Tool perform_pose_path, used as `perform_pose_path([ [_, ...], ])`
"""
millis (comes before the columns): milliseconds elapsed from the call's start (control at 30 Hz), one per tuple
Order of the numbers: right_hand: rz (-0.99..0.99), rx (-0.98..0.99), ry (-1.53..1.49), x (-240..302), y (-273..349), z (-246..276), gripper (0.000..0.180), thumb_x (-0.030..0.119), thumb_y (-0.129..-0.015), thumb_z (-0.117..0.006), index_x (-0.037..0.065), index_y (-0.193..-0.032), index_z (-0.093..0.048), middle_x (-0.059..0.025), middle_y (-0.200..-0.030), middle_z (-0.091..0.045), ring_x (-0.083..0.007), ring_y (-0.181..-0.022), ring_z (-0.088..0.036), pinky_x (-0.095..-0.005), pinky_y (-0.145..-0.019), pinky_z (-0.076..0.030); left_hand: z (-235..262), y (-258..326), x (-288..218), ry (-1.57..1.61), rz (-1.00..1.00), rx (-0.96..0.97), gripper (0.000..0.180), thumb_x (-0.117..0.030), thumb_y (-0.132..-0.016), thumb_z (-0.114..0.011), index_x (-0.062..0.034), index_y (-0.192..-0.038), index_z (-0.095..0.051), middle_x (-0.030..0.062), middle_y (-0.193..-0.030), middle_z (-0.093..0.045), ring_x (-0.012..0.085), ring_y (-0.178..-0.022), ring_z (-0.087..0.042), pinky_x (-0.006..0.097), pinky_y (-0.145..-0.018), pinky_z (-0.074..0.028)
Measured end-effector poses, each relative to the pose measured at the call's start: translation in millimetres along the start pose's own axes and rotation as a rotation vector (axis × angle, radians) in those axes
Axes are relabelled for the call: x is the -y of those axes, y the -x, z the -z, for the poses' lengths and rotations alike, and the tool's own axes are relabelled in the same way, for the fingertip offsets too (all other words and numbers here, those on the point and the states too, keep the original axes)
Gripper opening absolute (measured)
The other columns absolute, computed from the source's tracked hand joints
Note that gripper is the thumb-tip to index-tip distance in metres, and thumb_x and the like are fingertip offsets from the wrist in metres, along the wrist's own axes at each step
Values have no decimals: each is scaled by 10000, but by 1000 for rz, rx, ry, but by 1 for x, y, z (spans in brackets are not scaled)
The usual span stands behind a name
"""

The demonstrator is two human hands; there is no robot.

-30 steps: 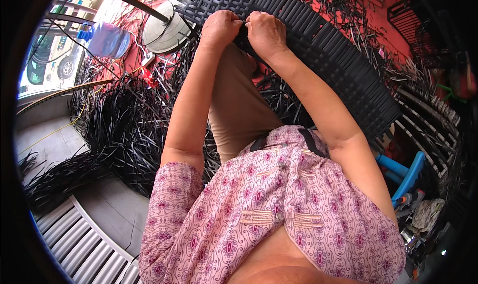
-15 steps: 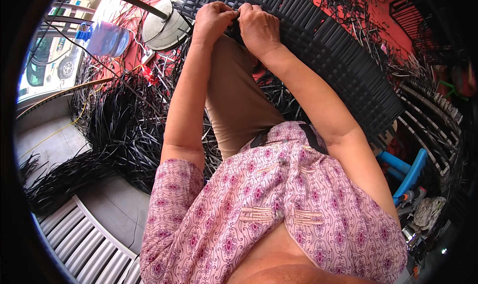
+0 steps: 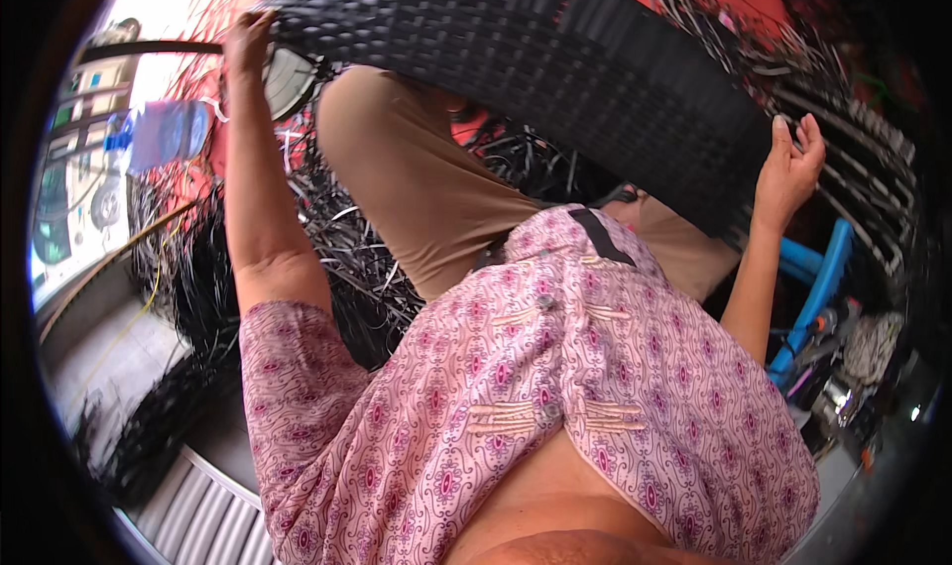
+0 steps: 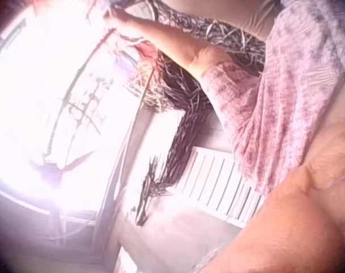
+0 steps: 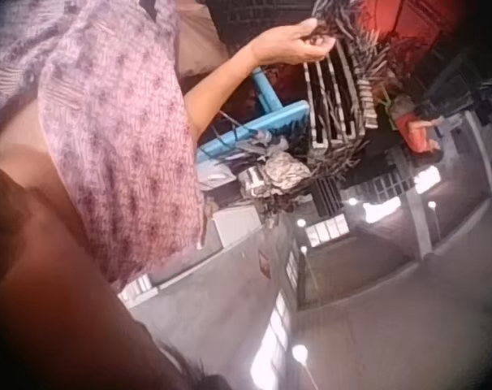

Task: The person sits cross-legged and weaves black plastic strips into a rectangular mat by hand. They repeatedly interlace the strips, adjust the mat's position, and continue the weaving pattern across the surface.

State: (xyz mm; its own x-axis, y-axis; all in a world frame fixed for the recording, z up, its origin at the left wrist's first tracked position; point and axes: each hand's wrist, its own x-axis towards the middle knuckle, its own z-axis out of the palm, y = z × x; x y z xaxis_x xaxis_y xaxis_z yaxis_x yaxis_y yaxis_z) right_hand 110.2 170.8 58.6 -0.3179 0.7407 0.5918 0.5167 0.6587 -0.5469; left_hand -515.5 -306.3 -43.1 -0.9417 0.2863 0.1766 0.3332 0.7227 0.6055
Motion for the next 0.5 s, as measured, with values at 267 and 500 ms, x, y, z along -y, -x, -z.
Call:
perform_pose_path([
  [267, -708, 259, -550, -55, 29, 9, 485, 387, -1006, -657, -51, -1211, -690, -67, -1205, -700, -135, -1107, -610, -278, -994, -458, -1, -15, 2, 433, 322, 191, 294, -377, -936, -753, -110, -1042, -693, -12, -950, -685, 113, -845, -602, 300, -701, -421],
  [500, -620, 197, -741, -135, -41, -21, 401, 306, -959, -733, -9, -1207, -724, -104, -1217, -721, -171, -1142, -652, -281, -1010, -474, -1, -21, -20, 537, 457, 279, 422, -395, -928, -727, -71, -1185, -644, 66, -1110, -692, 212, -1017, -651, 432, -909, -514],
])
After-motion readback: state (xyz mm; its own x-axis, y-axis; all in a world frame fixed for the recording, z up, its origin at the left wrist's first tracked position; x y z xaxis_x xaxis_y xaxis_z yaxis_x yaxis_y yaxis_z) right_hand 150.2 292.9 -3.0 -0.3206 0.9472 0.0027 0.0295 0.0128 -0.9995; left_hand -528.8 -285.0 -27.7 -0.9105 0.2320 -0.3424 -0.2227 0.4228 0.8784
